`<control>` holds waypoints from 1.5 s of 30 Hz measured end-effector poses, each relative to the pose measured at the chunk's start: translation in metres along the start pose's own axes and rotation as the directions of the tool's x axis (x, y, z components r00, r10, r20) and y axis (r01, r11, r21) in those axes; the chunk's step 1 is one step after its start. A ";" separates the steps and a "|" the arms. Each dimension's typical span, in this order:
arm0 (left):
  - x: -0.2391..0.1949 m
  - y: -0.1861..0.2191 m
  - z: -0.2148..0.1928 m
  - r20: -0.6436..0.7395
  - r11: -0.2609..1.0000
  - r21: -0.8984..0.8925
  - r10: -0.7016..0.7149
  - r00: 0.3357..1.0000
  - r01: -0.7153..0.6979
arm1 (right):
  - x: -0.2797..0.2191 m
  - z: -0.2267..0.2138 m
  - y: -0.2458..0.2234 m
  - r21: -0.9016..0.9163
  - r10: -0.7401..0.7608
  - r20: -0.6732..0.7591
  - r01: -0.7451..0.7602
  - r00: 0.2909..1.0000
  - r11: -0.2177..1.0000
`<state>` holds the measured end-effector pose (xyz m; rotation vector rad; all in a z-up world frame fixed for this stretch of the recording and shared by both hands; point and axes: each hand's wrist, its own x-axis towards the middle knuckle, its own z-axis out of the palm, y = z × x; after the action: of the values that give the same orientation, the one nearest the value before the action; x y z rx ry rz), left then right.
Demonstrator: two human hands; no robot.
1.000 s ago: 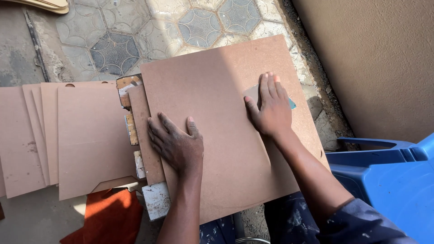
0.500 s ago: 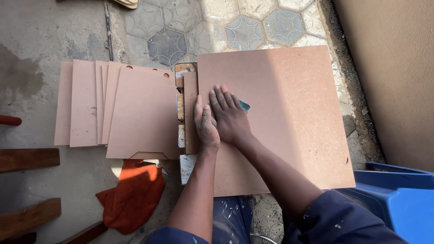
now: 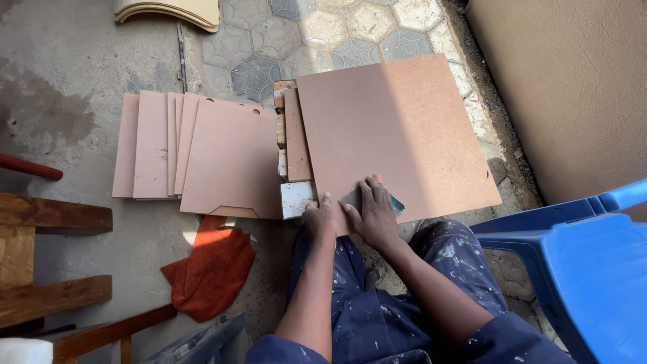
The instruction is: The person sands the edges and surfaces of rectangular wooden boards using a sanding block. They flip the boards to work on different sides and place finished pieces onto a nearby blue plastic chair.
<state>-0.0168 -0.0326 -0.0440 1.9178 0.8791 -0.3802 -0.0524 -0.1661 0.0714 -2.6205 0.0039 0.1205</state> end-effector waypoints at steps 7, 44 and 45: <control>-0.133 0.101 -0.045 0.290 0.872 -0.483 0.067 0.955 0.086 | -0.018 -0.035 -0.009 0.285 -0.124 -0.024 0.125 0.992 0.950; -0.310 0.321 0.115 0.520 0.831 -0.557 0.356 0.777 -0.008 | -0.064 -0.260 0.150 0.515 0.396 -0.765 0.112 0.508 0.850; -0.323 0.324 0.115 0.529 0.794 -0.606 0.348 0.774 0.058 | -0.067 -0.271 0.148 0.461 0.364 -0.801 0.102 0.476 0.882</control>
<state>0.0029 -0.3581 0.2966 1.1335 0.3182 -0.5231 -0.0998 -0.4304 0.2386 -1.9024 0.5424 -1.0775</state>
